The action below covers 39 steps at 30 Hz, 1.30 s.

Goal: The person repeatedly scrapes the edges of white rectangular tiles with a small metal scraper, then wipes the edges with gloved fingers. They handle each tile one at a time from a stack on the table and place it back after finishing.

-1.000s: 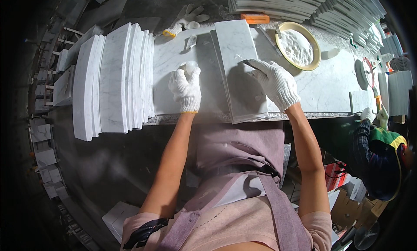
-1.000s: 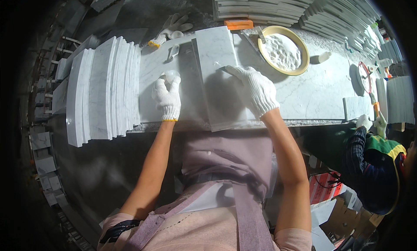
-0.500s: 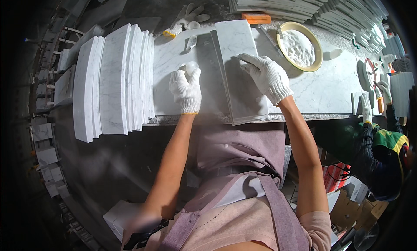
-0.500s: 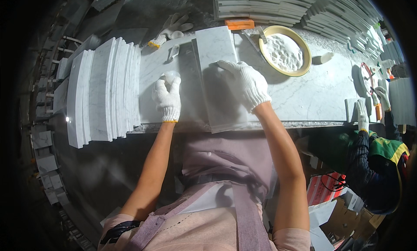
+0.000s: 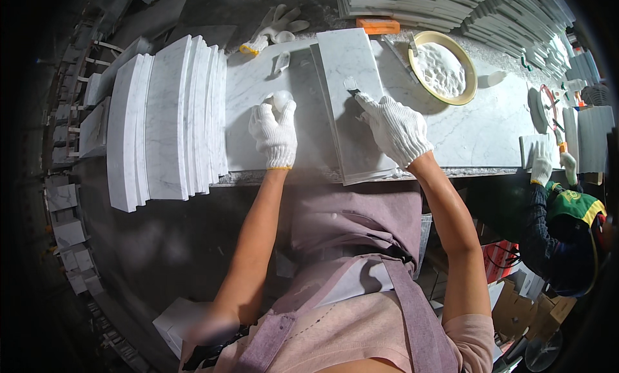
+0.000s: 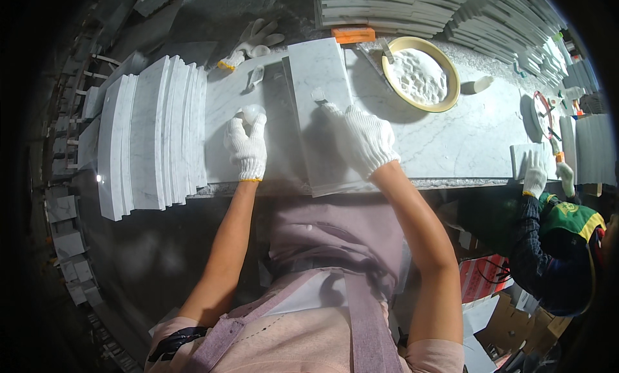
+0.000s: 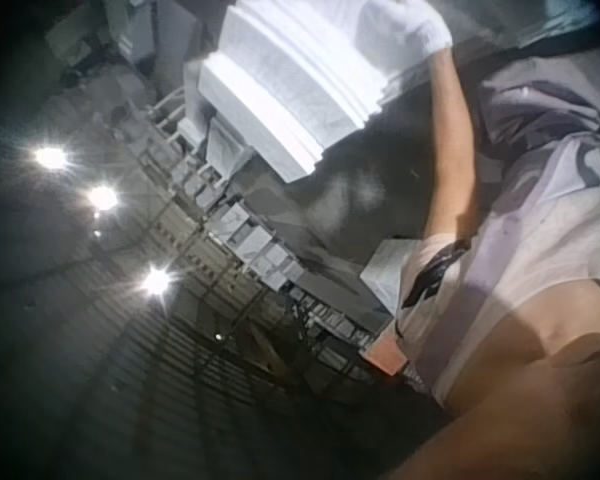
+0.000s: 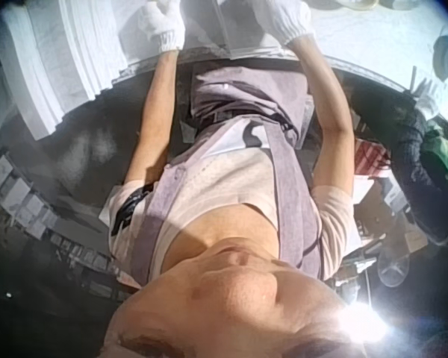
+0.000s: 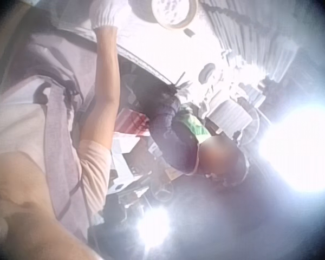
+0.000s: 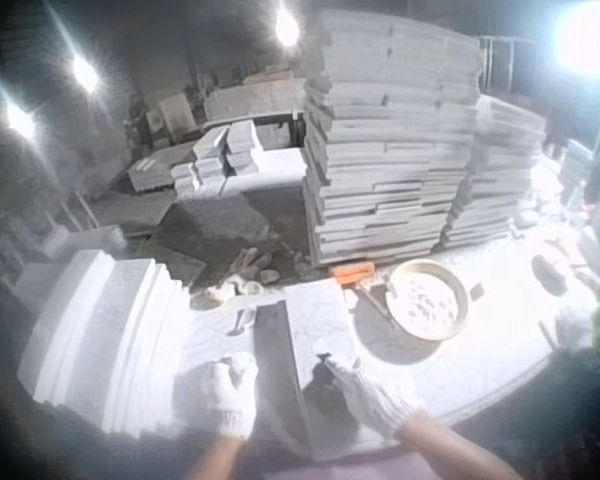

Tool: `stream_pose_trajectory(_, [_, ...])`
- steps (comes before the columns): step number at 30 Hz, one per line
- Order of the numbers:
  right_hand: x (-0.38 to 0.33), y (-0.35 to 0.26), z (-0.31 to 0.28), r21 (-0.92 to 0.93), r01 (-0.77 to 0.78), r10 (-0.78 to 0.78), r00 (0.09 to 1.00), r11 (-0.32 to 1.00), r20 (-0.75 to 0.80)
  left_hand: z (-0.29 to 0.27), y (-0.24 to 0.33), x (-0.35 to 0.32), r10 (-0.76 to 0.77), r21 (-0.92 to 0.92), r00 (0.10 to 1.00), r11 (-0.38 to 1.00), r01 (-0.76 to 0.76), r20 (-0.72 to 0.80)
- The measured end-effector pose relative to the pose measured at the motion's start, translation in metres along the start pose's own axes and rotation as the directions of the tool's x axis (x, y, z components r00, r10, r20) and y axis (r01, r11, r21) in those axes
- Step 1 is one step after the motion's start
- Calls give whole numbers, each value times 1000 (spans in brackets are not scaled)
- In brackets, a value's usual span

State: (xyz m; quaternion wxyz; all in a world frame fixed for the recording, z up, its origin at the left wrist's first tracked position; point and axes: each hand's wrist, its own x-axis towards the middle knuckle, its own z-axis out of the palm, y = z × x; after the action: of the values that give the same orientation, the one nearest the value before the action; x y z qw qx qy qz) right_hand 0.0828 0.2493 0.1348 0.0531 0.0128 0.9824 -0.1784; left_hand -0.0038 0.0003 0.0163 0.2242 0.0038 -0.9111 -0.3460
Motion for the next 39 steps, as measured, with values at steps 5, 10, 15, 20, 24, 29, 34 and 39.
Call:
stream_pose_trajectory(5, [-1, 10, 6, 140, 22, -8, 995, 990, -99, 0, 2, -1, 3, -6, 1000, 1000, -3, -13])
stream_pose_trajectory(10, [16, 14, 10, 176, -1, 30, 987, 984, -160, 2, 1, -1, -8, -12, 1000, 1000, 8, -27])
stream_pose_trajectory(15, [17, 4, 10, 19, 13, -11, 995, 1000, -94, 2, -2, 0, 47, -4, 998, 999, -47, -29])
stream_pose_trajectory(20, [-1, 2, 3, 34, 27, -25, 999, 999, -49, 4, -3, 0, 47, -35, 998, 998, -48, -39])
stream_pose_trajectory(24, [-10, 3, 0, 32, 25, -23, 999, 999, -38, 5, -5, 0, 100, -76, 990, 991, -107, -95])
stream_pose_trajectory(29, [-26, 23, 3, 303, 17, 57, 971, 953, -232, 8, -9, -2, 67, -116, 992, 990, -80, -109])
stream_pose_trajectory(34, [-46, 59, 29, 446, -63, 243, 901, 893, -359, 10, -9, 3, 105, -139, 987, 983, -123, -125])
stream_pose_trajectory(39, [-58, 90, 70, 401, -58, 286, 794, 914, -536, 10, 3, 7, -19, -235, 997, 971, 35, 70])
